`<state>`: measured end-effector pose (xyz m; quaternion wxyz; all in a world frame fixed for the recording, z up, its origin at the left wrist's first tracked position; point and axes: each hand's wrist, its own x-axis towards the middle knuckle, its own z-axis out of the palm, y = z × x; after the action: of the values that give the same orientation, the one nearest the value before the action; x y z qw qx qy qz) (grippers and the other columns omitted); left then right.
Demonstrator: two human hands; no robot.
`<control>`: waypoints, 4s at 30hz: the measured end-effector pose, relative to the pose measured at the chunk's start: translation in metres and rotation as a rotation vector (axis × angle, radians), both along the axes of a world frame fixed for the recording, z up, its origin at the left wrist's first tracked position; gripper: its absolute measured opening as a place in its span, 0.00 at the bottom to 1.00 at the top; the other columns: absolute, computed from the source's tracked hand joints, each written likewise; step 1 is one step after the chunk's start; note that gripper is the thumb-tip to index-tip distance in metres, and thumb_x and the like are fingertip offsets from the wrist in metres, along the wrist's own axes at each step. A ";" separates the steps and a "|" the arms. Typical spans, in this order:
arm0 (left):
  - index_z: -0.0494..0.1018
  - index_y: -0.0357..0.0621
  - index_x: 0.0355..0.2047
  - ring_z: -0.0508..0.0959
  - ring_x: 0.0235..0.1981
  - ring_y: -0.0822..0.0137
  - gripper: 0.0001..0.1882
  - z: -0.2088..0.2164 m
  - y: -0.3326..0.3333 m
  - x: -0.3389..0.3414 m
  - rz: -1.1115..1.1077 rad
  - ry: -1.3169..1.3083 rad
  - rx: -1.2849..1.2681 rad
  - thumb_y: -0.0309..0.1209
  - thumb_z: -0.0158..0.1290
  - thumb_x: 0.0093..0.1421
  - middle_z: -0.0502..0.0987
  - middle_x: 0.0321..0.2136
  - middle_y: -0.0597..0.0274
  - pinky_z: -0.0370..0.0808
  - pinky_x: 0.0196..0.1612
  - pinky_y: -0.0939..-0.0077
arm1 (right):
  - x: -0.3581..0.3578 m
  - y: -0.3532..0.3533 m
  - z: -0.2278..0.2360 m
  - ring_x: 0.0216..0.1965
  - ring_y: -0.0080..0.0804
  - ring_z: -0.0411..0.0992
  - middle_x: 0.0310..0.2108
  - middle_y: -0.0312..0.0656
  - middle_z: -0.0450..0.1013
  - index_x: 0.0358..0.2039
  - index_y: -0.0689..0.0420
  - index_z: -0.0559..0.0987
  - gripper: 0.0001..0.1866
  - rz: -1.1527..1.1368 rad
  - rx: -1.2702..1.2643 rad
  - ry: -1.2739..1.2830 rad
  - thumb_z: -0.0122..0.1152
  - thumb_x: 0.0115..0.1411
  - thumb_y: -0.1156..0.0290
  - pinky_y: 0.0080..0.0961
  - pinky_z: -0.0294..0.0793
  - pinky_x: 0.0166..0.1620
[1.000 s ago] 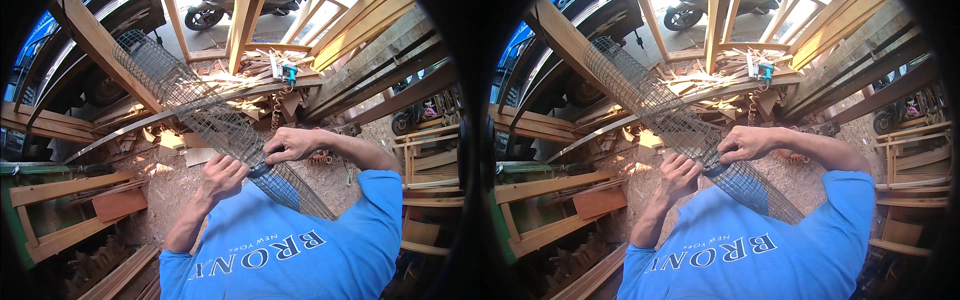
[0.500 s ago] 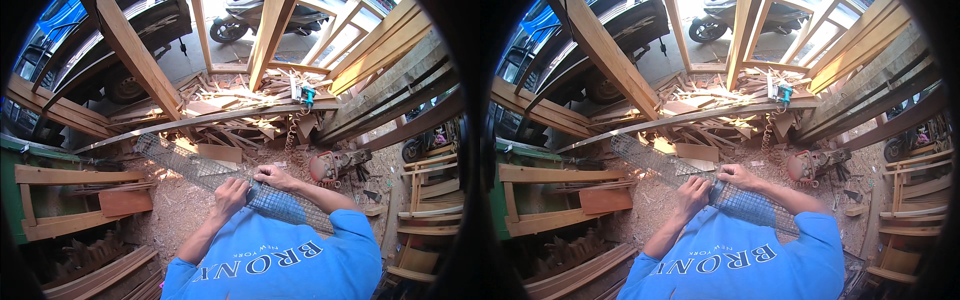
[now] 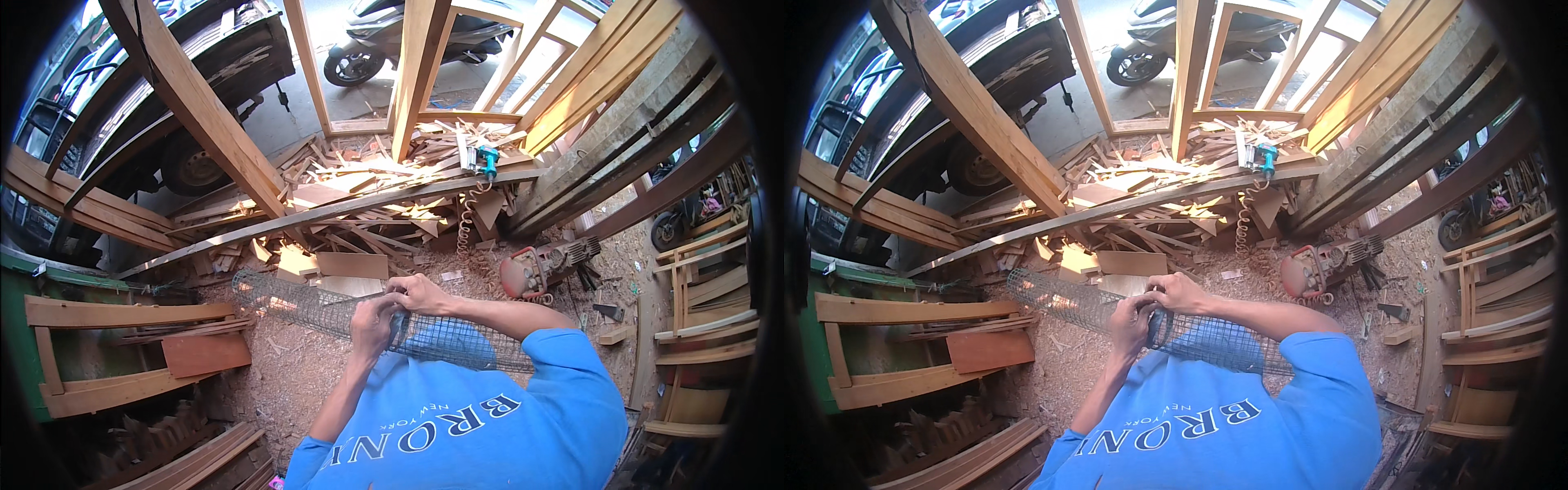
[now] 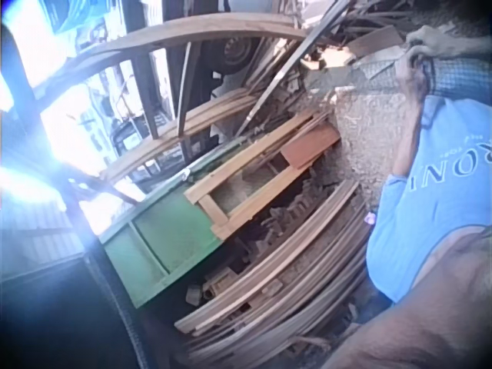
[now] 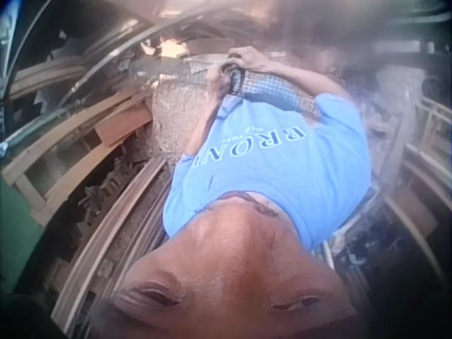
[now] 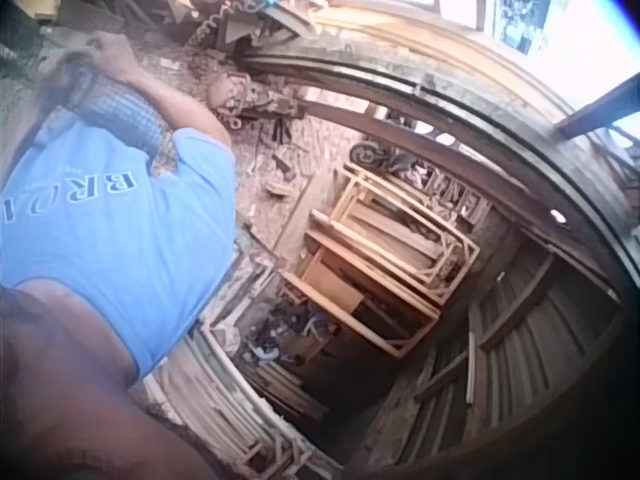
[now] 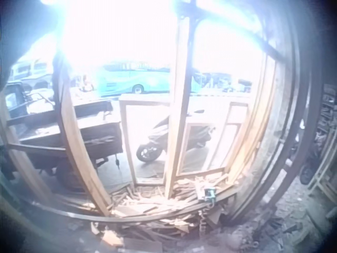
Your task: The person rolls a sheet of wire mesh into a cylindrical shape and secures it with wire ties. They then place the mesh cylinder onto a wooden frame and use pliers to cut and fasten the ties.
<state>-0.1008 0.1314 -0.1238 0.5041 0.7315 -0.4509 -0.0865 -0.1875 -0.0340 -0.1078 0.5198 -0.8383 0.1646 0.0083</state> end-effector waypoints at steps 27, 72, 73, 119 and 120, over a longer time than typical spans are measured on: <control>0.83 0.40 0.30 0.82 0.28 0.64 0.18 -0.042 -0.001 0.037 -0.017 0.563 0.591 0.40 0.72 0.45 0.83 0.25 0.53 0.76 0.36 0.66 | -0.003 0.015 -0.056 0.44 0.29 0.76 0.42 0.44 0.80 0.46 0.61 0.80 0.14 -0.021 0.241 0.050 0.61 0.63 0.67 0.29 0.75 0.50; 0.81 0.48 0.31 0.76 0.44 0.60 0.06 -0.098 0.002 -0.021 0.376 0.152 0.099 0.34 0.60 0.58 0.81 0.33 0.61 0.61 0.53 0.60 | 0.005 0.005 -0.062 0.40 0.52 0.76 0.35 0.50 0.78 0.37 0.62 0.79 0.11 0.209 -0.425 -0.234 0.62 0.59 0.67 0.41 0.75 0.45; 0.81 0.48 0.31 0.76 0.43 0.59 0.05 -0.100 0.000 -0.020 0.365 0.105 0.070 0.34 0.61 0.58 0.81 0.32 0.61 0.62 0.52 0.61 | 0.005 0.000 -0.064 0.40 0.52 0.76 0.34 0.50 0.78 0.37 0.61 0.79 0.10 0.270 -0.505 -0.374 0.62 0.60 0.68 0.41 0.75 0.45; 0.79 0.40 0.31 0.78 0.37 0.48 0.07 -0.069 -0.014 -0.017 0.203 -0.128 0.385 0.30 0.56 0.57 0.79 0.30 0.48 0.71 0.41 0.54 | -0.009 -0.007 -0.070 0.42 0.28 0.79 0.40 0.41 0.81 0.45 0.59 0.80 0.11 0.066 0.147 0.011 0.61 0.62 0.72 0.25 0.77 0.47; 0.79 0.40 0.32 0.78 0.38 0.49 0.07 -0.069 -0.014 -0.018 0.220 -0.114 0.388 0.30 0.56 0.57 0.79 0.31 0.49 0.71 0.42 0.54 | -0.010 -0.009 -0.070 0.43 0.27 0.78 0.41 0.40 0.81 0.46 0.59 0.80 0.12 0.094 0.192 0.012 0.62 0.62 0.72 0.25 0.76 0.48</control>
<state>-0.1189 0.1176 -0.1933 0.3343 0.8630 -0.3713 -0.0748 -0.1970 -0.0434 -0.1782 0.5957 -0.7914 0.1269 0.0535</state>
